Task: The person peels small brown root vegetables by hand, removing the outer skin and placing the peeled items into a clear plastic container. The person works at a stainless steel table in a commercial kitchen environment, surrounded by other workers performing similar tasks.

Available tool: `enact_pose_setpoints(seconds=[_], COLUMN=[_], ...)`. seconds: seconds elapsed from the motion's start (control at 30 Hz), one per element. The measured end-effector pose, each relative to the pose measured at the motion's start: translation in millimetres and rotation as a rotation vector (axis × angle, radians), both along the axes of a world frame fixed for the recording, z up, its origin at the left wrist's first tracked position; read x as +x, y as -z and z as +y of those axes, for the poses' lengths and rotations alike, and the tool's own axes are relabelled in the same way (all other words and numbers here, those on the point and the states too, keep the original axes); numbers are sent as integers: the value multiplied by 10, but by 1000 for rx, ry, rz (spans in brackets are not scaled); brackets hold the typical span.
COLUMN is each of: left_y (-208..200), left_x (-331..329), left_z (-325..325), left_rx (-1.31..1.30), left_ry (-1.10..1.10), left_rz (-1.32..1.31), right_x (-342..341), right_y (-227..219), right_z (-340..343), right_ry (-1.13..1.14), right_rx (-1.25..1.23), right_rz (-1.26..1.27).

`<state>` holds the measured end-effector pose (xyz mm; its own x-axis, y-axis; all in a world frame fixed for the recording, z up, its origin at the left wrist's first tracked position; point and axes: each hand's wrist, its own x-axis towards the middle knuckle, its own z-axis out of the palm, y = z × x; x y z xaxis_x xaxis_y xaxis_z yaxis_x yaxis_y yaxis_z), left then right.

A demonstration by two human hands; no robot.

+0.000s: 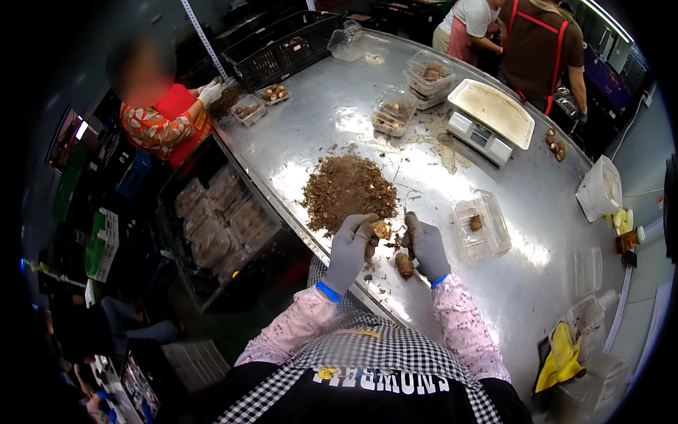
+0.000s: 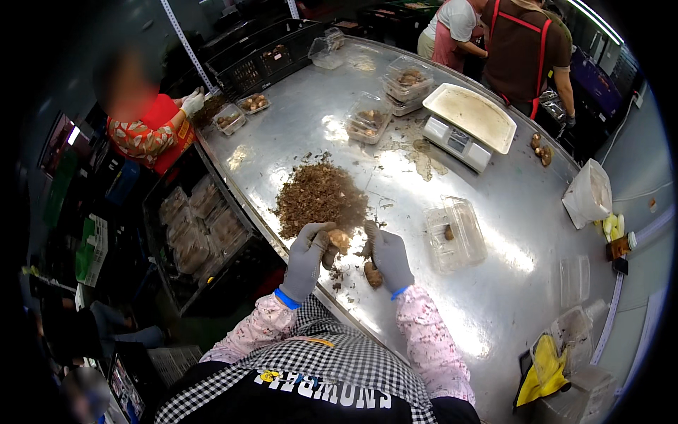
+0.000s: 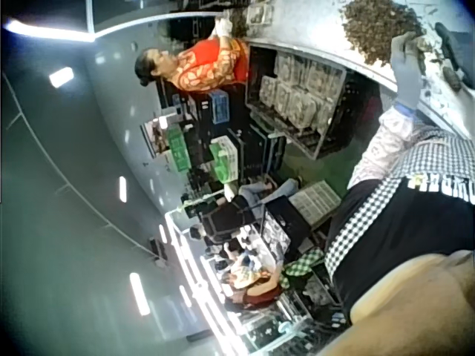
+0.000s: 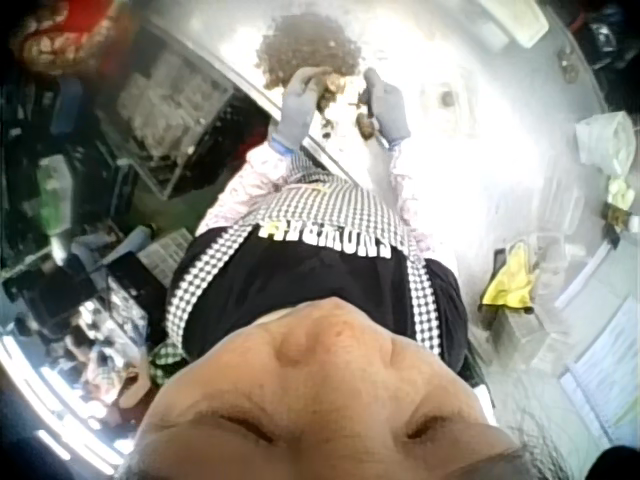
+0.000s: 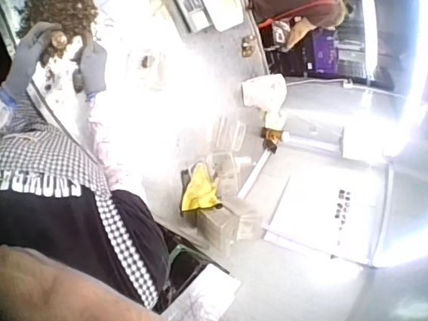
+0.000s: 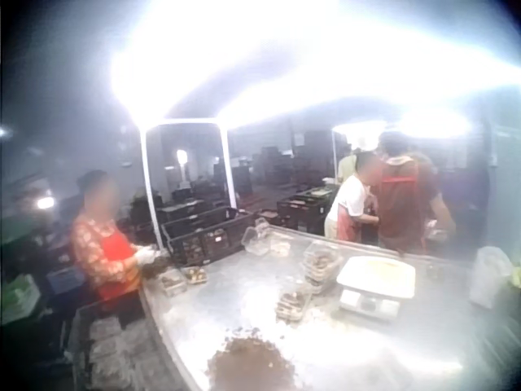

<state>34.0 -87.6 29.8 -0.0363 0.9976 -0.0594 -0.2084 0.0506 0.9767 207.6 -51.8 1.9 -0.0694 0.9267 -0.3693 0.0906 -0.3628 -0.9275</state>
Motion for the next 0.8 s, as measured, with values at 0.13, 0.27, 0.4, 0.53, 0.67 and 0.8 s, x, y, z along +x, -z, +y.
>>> enact_pose_setpoints(seconds=[0.13,0.27,0.4,0.53,0.67,0.8], left_y=[144,62,-62,-68,-83,-13], left_x=[84,16,-123,-83,90,103], left_z=[17,164,227,171,126,95], left_rx=[256,76,-164,-179,153,86], left_ry=[-17,-43,178,291,150,177], left_rz=[434,409,-108,-10,416,406], right_x=[-125,-163,-113,-19,-20,36], right_y=[-337,-244,-73,14,-94,-199], right_z=[-304,-371,-325,-269,-334,-407], right_ry=[-99,-182,-138,-118,-117,-115], right_rx=[48,600,773,776,503,116], right_rz=[211,-135,25,-44,29,323])
